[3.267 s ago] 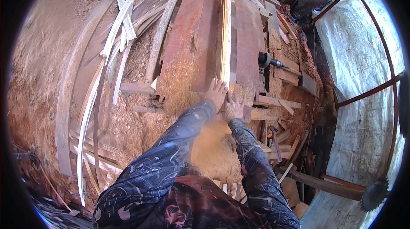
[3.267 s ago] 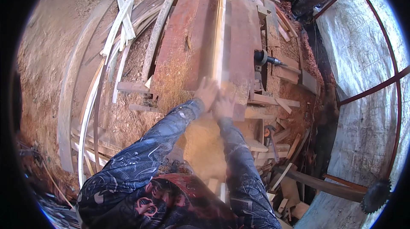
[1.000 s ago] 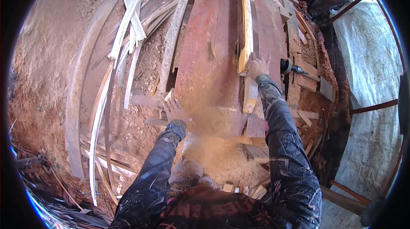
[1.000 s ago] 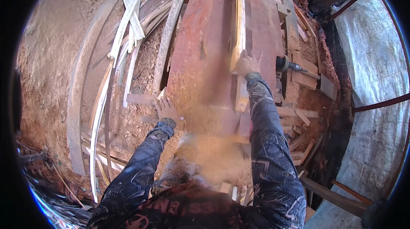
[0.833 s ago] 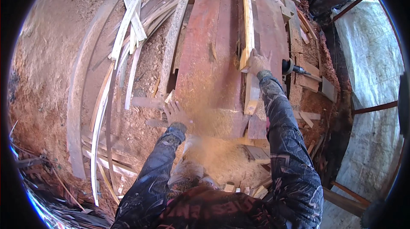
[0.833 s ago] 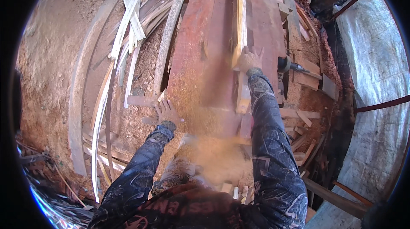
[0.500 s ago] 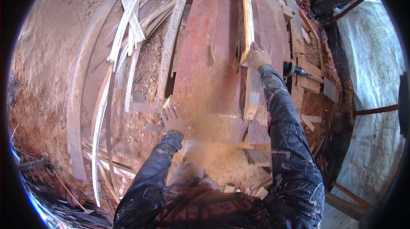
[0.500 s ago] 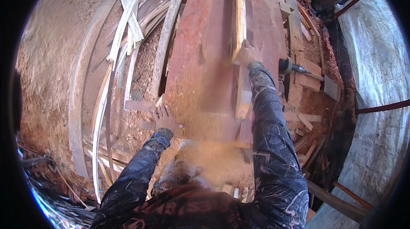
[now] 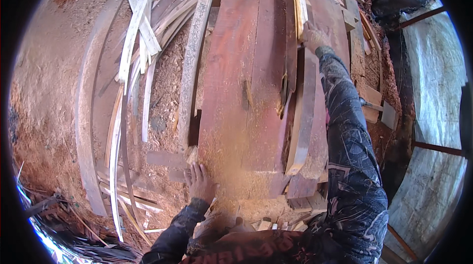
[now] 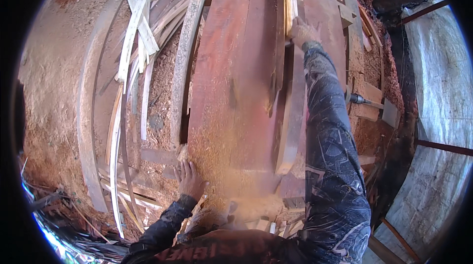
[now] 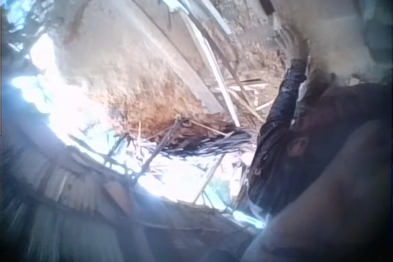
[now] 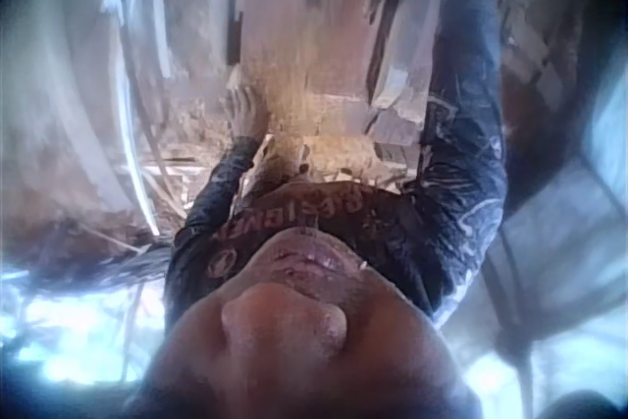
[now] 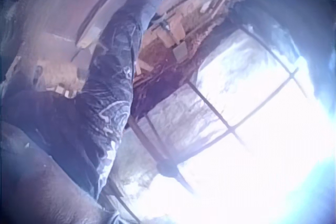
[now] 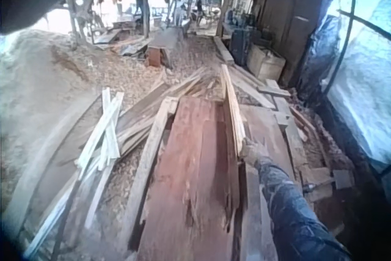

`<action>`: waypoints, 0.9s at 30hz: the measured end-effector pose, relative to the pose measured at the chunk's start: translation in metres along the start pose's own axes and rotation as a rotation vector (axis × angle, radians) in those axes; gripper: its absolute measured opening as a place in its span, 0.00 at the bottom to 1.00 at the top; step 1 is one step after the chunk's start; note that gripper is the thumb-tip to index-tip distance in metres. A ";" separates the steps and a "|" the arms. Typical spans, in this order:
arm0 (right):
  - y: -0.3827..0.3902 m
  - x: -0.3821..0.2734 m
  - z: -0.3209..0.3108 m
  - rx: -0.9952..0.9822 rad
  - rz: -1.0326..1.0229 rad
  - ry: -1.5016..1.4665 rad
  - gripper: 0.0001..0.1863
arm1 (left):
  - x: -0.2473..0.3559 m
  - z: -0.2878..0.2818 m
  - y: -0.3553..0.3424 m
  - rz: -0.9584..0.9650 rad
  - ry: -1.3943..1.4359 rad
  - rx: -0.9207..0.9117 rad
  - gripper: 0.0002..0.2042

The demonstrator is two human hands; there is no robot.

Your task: The person feeds wood planks through a table saw and places the cut pieces onto a pile of wood.

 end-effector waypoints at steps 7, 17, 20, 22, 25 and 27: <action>-0.101 -0.010 -0.008 0.027 -0.004 0.034 0.28 | -0.047 -0.063 -0.061 -0.136 0.320 0.243 0.14; -0.146 -0.082 -0.028 -0.150 0.091 0.066 0.33 | -0.003 -0.201 -0.364 -0.123 0.609 0.433 0.35; -0.158 -0.082 -0.029 -0.195 0.153 -0.009 0.40 | 0.034 -0.202 -0.385 -0.150 0.435 0.324 0.38; -0.171 -0.078 -0.025 -0.234 0.196 0.012 0.45 | 0.039 -0.194 -0.395 -0.200 0.356 0.233 0.39; -0.197 -0.078 -0.010 -0.168 0.243 -0.103 0.43 | 0.032 -0.177 -0.406 -0.166 0.321 0.252 0.35; -0.213 -0.075 0.006 -0.157 0.230 -0.121 0.37 | 0.024 -0.161 -0.405 -0.169 0.291 0.274 0.29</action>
Point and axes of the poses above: each hand's wrist, its own y-axis away from the middle knuckle, its own z-axis out of the palm, x = y × z, the point moved 2 cm from there along -y, towards the middle knuckle, and after that the axes turned 9 degrees about -y, right-handed, at the moved point
